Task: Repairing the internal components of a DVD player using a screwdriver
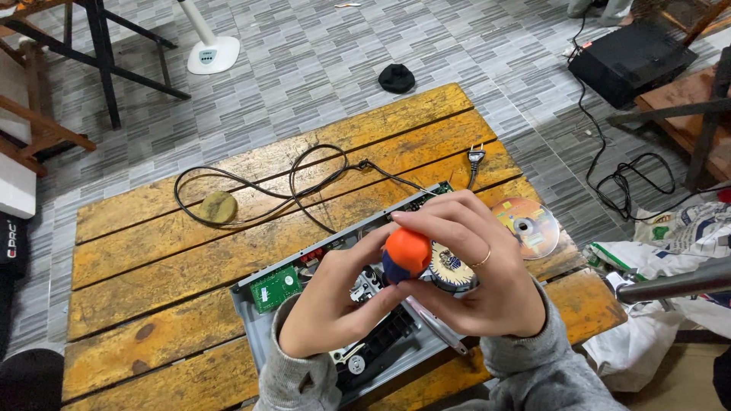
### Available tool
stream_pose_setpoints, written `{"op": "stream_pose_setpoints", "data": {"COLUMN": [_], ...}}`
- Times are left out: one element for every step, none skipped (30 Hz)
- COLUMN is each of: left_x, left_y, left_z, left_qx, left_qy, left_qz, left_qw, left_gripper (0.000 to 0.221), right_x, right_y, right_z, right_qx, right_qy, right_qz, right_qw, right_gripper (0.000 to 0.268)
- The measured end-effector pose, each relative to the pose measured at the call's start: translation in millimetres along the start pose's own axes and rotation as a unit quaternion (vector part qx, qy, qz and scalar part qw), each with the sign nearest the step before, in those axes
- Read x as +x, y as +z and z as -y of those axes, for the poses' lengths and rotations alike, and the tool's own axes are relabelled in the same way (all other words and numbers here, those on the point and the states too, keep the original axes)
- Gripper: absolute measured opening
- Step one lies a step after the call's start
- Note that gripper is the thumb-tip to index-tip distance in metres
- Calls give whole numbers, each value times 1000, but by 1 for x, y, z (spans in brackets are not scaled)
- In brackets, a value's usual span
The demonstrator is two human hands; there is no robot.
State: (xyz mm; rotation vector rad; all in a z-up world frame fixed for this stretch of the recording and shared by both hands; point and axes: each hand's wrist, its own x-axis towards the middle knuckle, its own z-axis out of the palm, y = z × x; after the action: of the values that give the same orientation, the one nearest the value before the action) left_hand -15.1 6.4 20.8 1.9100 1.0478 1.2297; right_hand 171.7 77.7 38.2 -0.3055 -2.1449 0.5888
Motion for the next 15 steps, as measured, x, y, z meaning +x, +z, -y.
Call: {"op": "stream_pose_setpoints", "data": {"left_x": [0, -1, -1, -1, 0, 0, 0, 0, 0, -1, -2, -3, -3, -2, -1], "left_y": [0, 0, 0, 0, 0, 0, -1, -1, -1, -1, -1, -1, 1, 3, 5], "left_z": [0, 1, 1, 1, 0, -1, -1, -1, -1, 1, 3, 5, 4, 3, 2], "left_qx": [0, -5, -10, -9, -5, 0, 0, -2, -3, -2, 3, 7, 7, 19, 31], "left_qy": [0, 0, 1, 1, 2, 2, 2, 0, -2, -2, 3, 8, 8, 0, -8], "left_qz": [0, 1, 3, 3, 5, 7, 7, 7, 7, 7, 5, 2, 3, -31, -65], "left_qw": [1000, 1000, 1000, 1000, 1000, 1000, 1000, 1000, 1000, 1000, 1000, 1000, 1000, 999, 997], "left_gripper": [51, 52, 53, 53, 52, 51, 51, 52, 53, 53, 53, 54, 54, 47, 39], "right_x": [0, -1, -1, -1, -1, -1, -1, -1, -2, -1, -1, -1, 0, 0, 0], "right_y": [0, 0, 0, -1, -1, -1, -1, -1, -1, -1, -2, -2, -2, -2, -2], "right_z": [0, -1, -1, -1, -1, -1, -1, -2, -2, -1, 0, 0, 1, 1, 1], "right_qx": [0, 1, 1, 1, 1, 1, 1, 1, 0, 0, 0, -1, -1, 10, 21], "right_qy": [0, -4, -7, -7, -9, -11, -11, -11, -11, -11, -6, 0, 0, -5, -10], "right_qz": [0, 2, 3, 3, 4, 5, 5, 4, 4, 4, 6, 9, 9, 8, 8], "right_qw": [1000, 1000, 1000, 1000, 1000, 1000, 1000, 1000, 1000, 1000, 1000, 1000, 1000, 1000, 1000], "right_gripper": [48, 48, 48, 48, 48, 48, 48, 48, 49, 49, 48, 48, 48, 48, 48]}}
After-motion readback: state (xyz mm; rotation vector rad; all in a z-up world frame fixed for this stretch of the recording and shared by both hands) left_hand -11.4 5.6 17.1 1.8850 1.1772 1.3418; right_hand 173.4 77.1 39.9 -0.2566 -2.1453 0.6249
